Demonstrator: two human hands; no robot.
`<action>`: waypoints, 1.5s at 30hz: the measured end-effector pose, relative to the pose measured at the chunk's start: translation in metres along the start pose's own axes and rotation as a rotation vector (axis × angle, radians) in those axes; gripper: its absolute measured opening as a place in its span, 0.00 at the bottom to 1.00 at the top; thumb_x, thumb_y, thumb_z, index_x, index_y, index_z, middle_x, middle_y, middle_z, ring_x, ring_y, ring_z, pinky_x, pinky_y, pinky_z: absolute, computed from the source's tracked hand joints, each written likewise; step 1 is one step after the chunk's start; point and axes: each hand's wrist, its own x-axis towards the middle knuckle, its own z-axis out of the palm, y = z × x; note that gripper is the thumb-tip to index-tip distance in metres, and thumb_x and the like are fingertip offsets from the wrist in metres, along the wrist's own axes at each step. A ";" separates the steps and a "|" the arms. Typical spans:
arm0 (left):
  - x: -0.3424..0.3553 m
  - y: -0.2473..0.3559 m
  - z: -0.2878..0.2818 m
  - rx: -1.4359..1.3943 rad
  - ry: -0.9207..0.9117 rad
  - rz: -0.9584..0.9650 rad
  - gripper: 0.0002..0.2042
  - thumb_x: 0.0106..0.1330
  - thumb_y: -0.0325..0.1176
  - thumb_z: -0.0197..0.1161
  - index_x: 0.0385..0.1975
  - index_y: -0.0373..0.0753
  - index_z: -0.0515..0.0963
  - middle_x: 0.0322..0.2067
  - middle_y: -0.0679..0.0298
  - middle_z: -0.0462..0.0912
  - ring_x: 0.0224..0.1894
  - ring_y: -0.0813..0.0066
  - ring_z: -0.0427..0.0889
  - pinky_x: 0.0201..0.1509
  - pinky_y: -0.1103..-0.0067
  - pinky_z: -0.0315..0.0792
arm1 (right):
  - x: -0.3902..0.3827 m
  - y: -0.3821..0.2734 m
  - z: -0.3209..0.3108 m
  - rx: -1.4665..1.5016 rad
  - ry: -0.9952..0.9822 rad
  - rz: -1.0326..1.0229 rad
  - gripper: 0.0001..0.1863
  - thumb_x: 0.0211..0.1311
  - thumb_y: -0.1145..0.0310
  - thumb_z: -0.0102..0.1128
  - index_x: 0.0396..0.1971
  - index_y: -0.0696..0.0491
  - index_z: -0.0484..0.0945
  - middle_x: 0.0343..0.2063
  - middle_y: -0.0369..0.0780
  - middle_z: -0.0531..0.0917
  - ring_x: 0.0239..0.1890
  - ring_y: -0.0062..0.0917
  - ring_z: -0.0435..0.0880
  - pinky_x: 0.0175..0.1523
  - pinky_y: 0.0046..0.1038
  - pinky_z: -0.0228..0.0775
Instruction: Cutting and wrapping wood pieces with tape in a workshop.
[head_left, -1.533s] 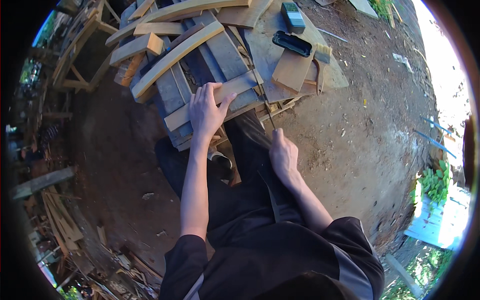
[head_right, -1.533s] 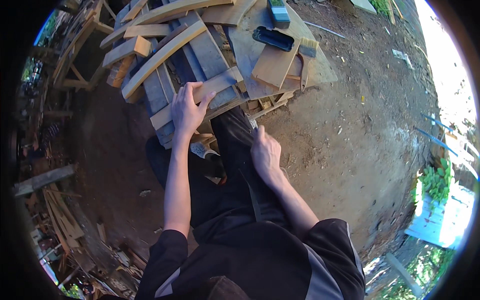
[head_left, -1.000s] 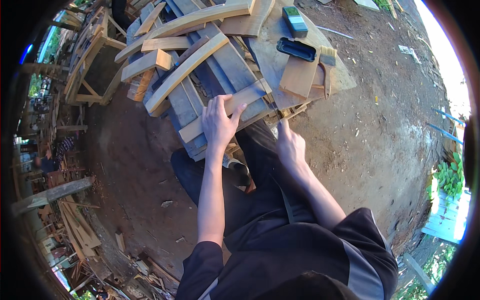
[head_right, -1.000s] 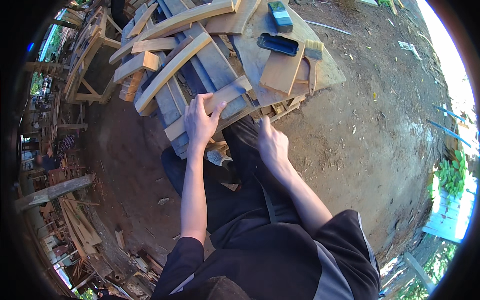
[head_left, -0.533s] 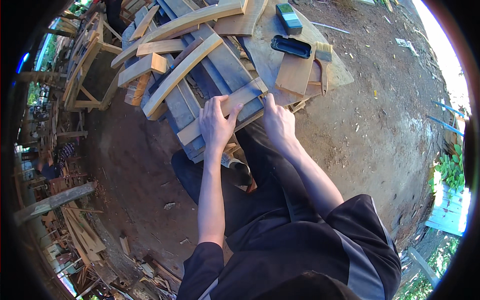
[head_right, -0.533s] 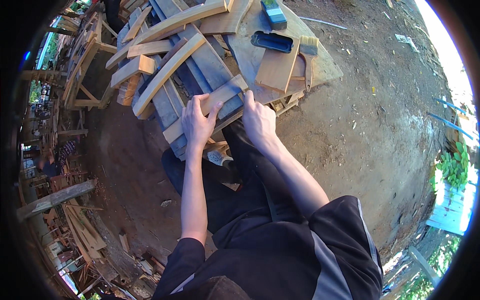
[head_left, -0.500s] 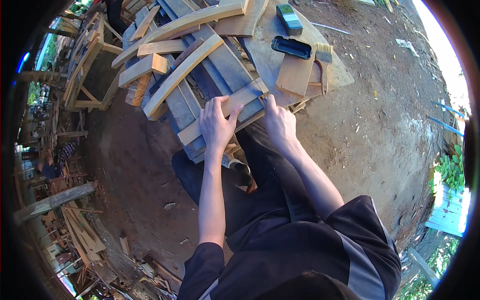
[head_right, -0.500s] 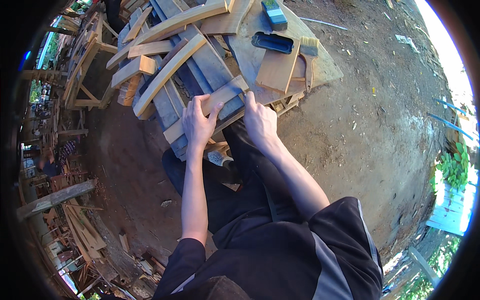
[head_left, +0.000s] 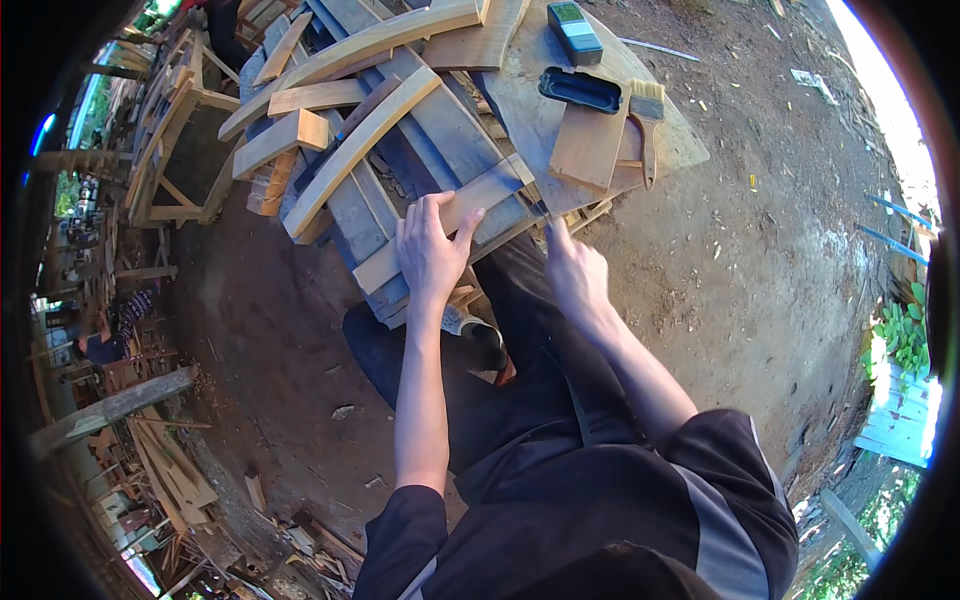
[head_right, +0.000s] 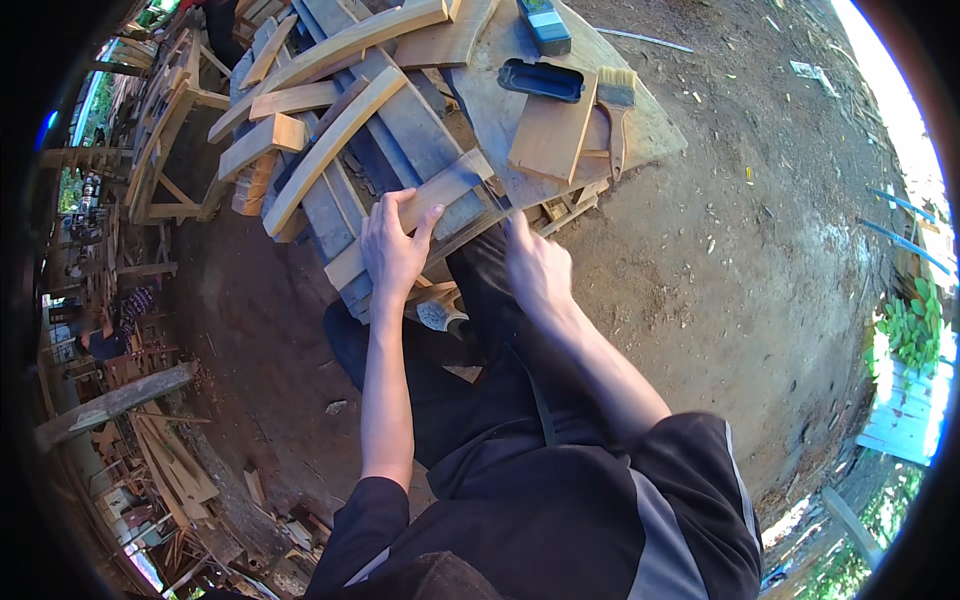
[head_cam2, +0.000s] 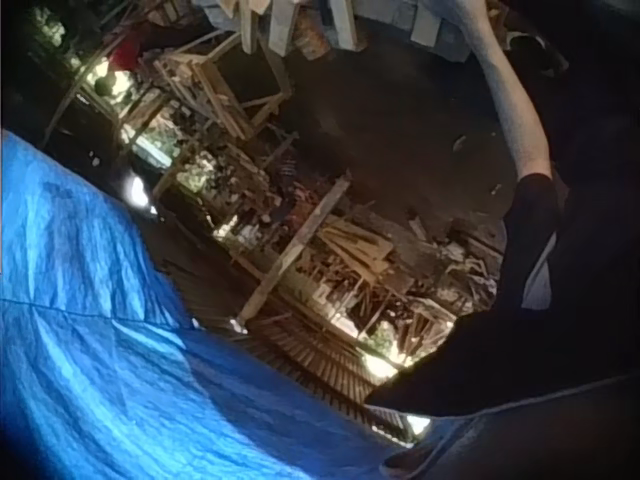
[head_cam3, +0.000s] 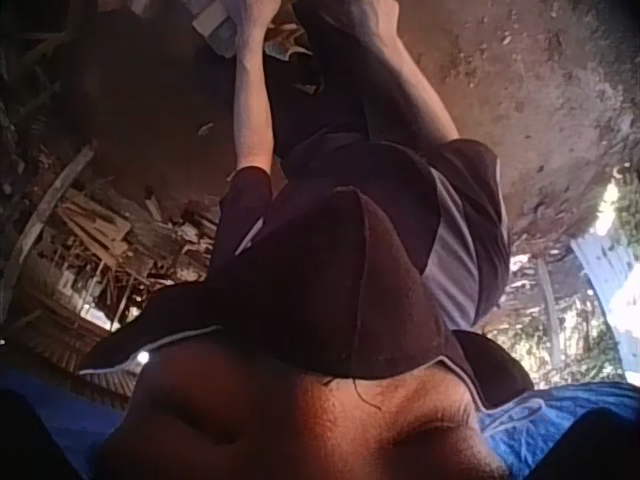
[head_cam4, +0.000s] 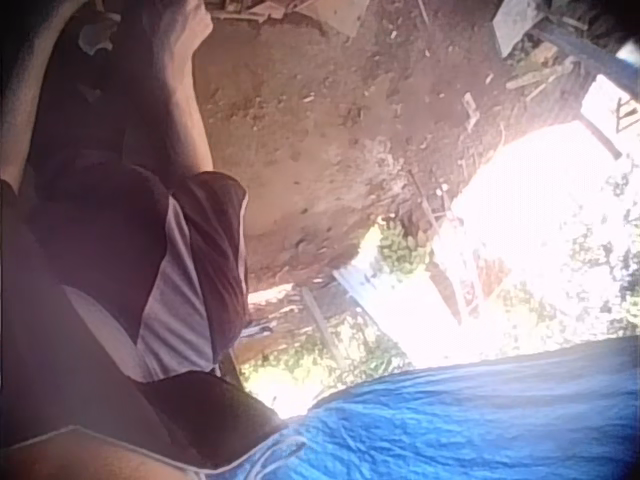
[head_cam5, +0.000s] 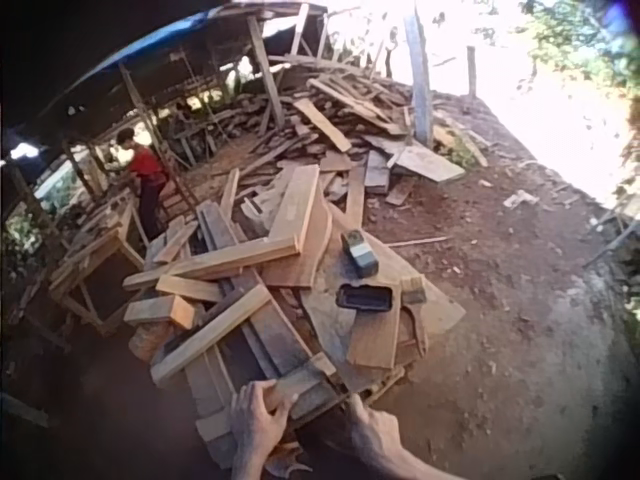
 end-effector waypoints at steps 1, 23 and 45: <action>0.000 0.001 0.002 -0.001 -0.001 0.007 0.22 0.63 0.54 0.68 0.42 0.41 0.76 0.38 0.64 0.82 0.42 0.64 0.80 0.46 0.69 0.69 | 0.013 0.001 0.011 -0.005 0.051 -0.021 0.09 0.74 0.65 0.49 0.43 0.55 0.69 0.17 0.49 0.81 0.20 0.47 0.83 0.23 0.46 0.72; -0.002 -0.005 0.004 0.003 0.061 0.020 0.22 0.63 0.56 0.67 0.42 0.42 0.77 0.36 0.64 0.81 0.40 0.64 0.80 0.44 0.69 0.69 | 0.035 -0.015 0.014 -0.019 0.051 -0.041 0.05 0.66 0.73 0.50 0.39 0.57 0.69 0.19 0.50 0.82 0.21 0.46 0.84 0.26 0.46 0.76; -0.004 -0.005 0.002 -0.010 0.050 0.007 0.22 0.62 0.54 0.69 0.43 0.42 0.79 0.37 0.63 0.82 0.40 0.62 0.80 0.46 0.69 0.69 | -0.004 -0.001 -0.001 -0.034 -0.012 0.010 0.09 0.76 0.63 0.46 0.40 0.53 0.68 0.15 0.47 0.81 0.18 0.46 0.83 0.24 0.45 0.73</action>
